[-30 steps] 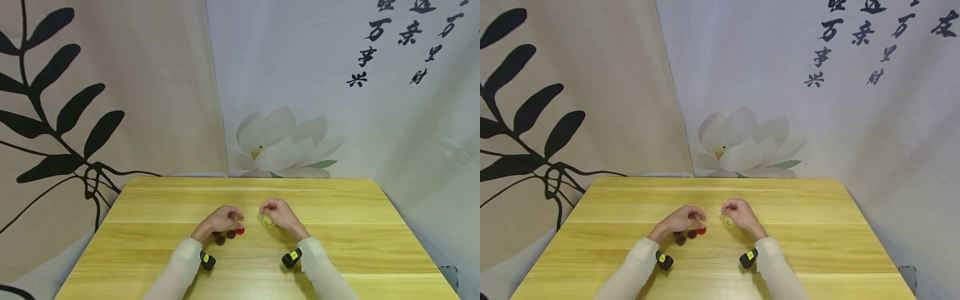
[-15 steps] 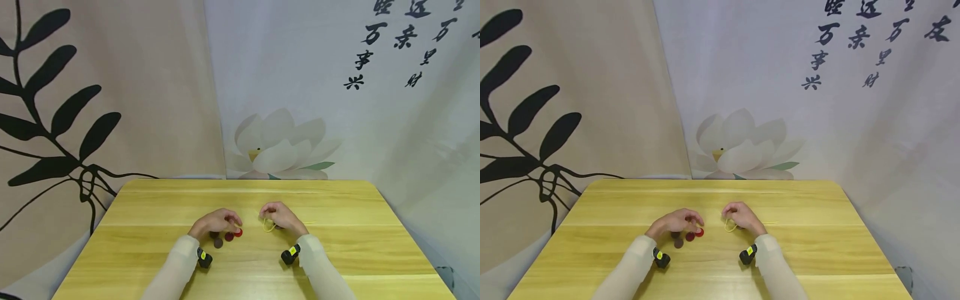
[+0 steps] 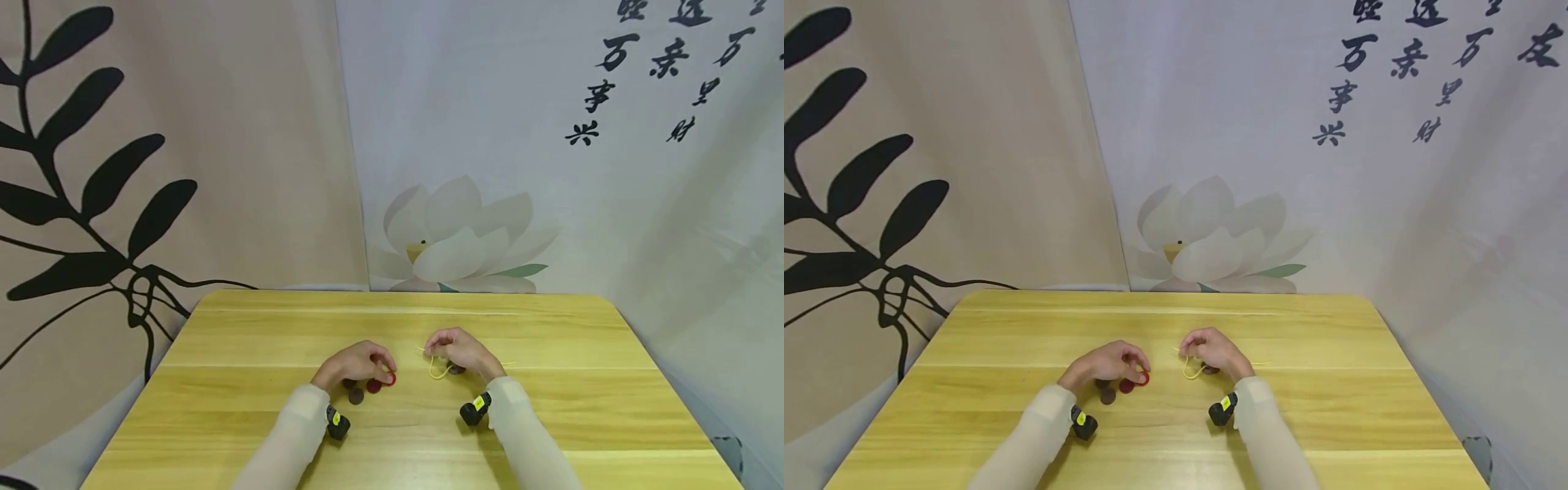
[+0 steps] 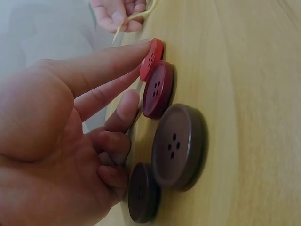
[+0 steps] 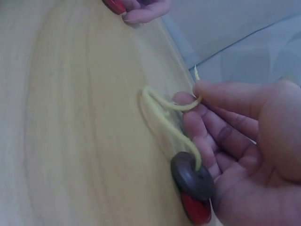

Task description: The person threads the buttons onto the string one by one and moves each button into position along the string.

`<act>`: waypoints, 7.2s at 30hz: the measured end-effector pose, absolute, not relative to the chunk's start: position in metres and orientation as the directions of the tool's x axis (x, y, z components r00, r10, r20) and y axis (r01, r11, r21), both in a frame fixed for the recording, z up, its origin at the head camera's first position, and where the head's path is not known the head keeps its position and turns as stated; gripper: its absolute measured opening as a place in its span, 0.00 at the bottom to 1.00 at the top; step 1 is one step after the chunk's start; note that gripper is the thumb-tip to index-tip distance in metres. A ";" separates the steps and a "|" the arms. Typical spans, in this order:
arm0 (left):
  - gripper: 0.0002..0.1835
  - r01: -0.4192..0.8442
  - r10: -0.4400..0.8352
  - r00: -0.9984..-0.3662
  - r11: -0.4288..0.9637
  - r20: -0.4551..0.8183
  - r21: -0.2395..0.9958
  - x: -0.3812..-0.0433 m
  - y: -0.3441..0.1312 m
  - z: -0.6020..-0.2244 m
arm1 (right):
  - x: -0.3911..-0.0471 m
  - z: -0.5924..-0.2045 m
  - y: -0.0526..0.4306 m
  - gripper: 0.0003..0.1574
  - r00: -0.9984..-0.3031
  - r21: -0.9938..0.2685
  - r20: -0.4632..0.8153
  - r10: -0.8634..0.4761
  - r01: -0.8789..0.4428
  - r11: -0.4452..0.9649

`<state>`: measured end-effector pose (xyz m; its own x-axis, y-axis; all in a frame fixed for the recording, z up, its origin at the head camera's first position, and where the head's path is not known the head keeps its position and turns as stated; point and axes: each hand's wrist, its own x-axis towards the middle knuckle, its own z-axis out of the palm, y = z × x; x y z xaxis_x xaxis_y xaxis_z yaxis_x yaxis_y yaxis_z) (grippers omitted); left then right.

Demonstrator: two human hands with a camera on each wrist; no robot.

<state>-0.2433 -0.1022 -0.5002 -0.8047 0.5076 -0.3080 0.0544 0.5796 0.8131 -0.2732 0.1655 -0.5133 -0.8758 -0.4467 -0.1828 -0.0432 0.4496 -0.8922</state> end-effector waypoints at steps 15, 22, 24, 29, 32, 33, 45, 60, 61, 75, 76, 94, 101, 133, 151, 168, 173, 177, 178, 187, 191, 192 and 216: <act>0.07 0.024 0.467 -0.821 0.604 -0.329 0.796 -0.244 -0.101 -0.501 | -0.271 -0.513 0.165 0.08 -0.885 -0.899 -0.215 -0.413 0.015 0.437; 0.06 0.001 0.425 -0.840 0.622 -0.337 0.783 -0.242 -0.100 -0.502 | -0.272 -0.516 0.166 0.07 -0.884 -0.900 -0.220 -0.412 0.021 0.436; 0.07 -0.005 0.414 -0.846 0.624 -0.336 0.781 -0.240 -0.100 -0.503 | -0.270 -0.517 0.166 0.07 -0.883 -0.900 -0.222 -0.413 0.023 0.435; 0.06 -0.010 0.406 -0.850 0.625 -0.336 0.780 -0.239 -0.100 -0.505 | -0.269 -0.518 0.168 0.07 -0.880 -0.900 -0.221 -0.420 0.018 0.435; 0.04 -0.014 0.403 -0.854 0.615 -0.329 0.788 -0.240 -0.101 -0.504 | -0.270 -0.517 0.168 0.07 -0.877 -0.902 -0.218 -0.429 0.013 0.431; 0.03 -0.017 0.400 -0.855 0.613 -0.329 0.790 -0.241 -0.101 -0.503 | -0.270 -0.517 0.168 0.07 -0.876 -0.902 -0.213 -0.432 0.007 0.431; 0.04 -0.040 0.388 -0.862 0.589 -0.326 0.807 -0.245 -0.099 -0.502 | -0.272 -0.513 0.172 0.09 -0.884 -0.912 -0.202 -0.422 0.013 0.409; 0.04 -0.047 0.336 -0.885 0.624 -0.322 0.780 -0.237 -0.094 -0.507 | -0.262 -0.509 0.163 0.08 -0.888 -0.904 -0.162 -0.431 -0.042 0.426; 0.04 -0.047 0.337 -0.885 0.622 -0.321 0.781 -0.237 -0.094 -0.507 | -0.261 -0.507 0.161 0.08 -0.889 -0.902 -0.162 -0.429 -0.043 0.429; 0.06 -0.069 0.271 -0.933 0.516 -0.239 0.854 -0.235 -0.093 -0.506 | -0.254 -0.492 0.151 0.09 -0.895 -0.905 -0.097 -0.435 -0.103 0.413; 0.06 -0.076 0.255 -0.939 0.497 -0.230 0.864 -0.235 -0.092 -0.506 | -0.254 -0.491 0.150 0.09 -0.897 -0.908 -0.093 -0.433 -0.102 0.406; 0.07 -0.120 0.040 -0.989 0.353 -0.143 0.928 -0.229 -0.086 -0.500 | -0.238 -0.477 0.140 0.09 -0.898 -0.902 -0.064 -0.436 -0.135 0.409; 0.06 -0.113 0.012 -0.992 0.318 -0.123 0.941 -0.228 -0.083 -0.493 | -0.235 -0.474 0.138 0.08 -0.899 -0.881 -0.019 -0.437 -0.191 0.432; 0.08 -0.107 -0.098 -0.991 0.182 -0.090 0.977 -0.224 -0.067 -0.481 | -0.225 -0.471 0.141 0.09 -0.950 -0.914 0.041 -0.311 -0.161 0.372; 0.07 -0.098 -0.078 -0.993 0.141 -0.087 0.985 -0.219 -0.056 -0.479 | -0.220 -0.475 0.136 0.08 -0.955 -0.920 0.105 -0.277 -0.199 0.339; 0.07 -0.090 -0.077 -0.994 0.130 -0.081 0.987 -0.217 -0.055 -0.478 | -0.217 -0.475 0.130 0.05 -0.968 -0.899 0.102 -0.231 -0.189 0.396; 0.07 -0.090 -0.078 -0.994 0.131 -0.080 0.987 -0.217 -0.055 -0.477 | -0.216 -0.472 0.129 0.06 -0.968 -0.897 0.097 -0.230 -0.185 0.402; 0.07 -0.092 -0.077 -0.994 0.127 -0.082 0.988 -0.217 -0.055 -0.477 | -0.216 -0.472 0.129 0.06 -0.969 -0.896 0.094 -0.228 -0.183 0.406; 0.07 -0.092 -0.077 -0.994 0.128 -0.083 0.987 -0.217 -0.055 -0.477 | -0.216 -0.473 0.129 0.06 -0.969 -0.896 0.094 -0.228 -0.183 0.406; 0.08 -0.085 -0.087 -0.993 0.133 -0.074 0.987 -0.217 -0.054 -0.479 | -0.216 -0.472 0.125 0.07 -0.971 -0.896 0.094 -0.218 -0.178 0.406; 0.09 -0.086 -0.086 -0.993 0.130 -0.076 0.988 -0.217 -0.055 -0.479 | -0.215 -0.470 0.123 0.07 -0.972 -0.898 0.093 -0.215 -0.175 0.404; 0.09 -0.087 -0.084 -0.993 0.129 -0.077 0.988 -0.217 -0.055 -0.479 | -0.215 -0.469 0.123 0.07 -0.972 -0.898 0.093 -0.214 -0.175 0.404; 0.07 -0.096 -0.080 -0.993 0.081 -0.090 0.992 -0.218 -0.054 -0.480 | -0.218 -0.474 0.113 0.07 -0.973 -0.891 0.152 -0.174 -0.211 0.401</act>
<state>-0.2181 -0.0543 -0.4804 -0.9927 -0.0803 -0.0897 -0.0962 0.0808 0.9921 -0.2184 0.1129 -0.4740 -0.9730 -0.1740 0.1519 -0.2110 0.4014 -0.8913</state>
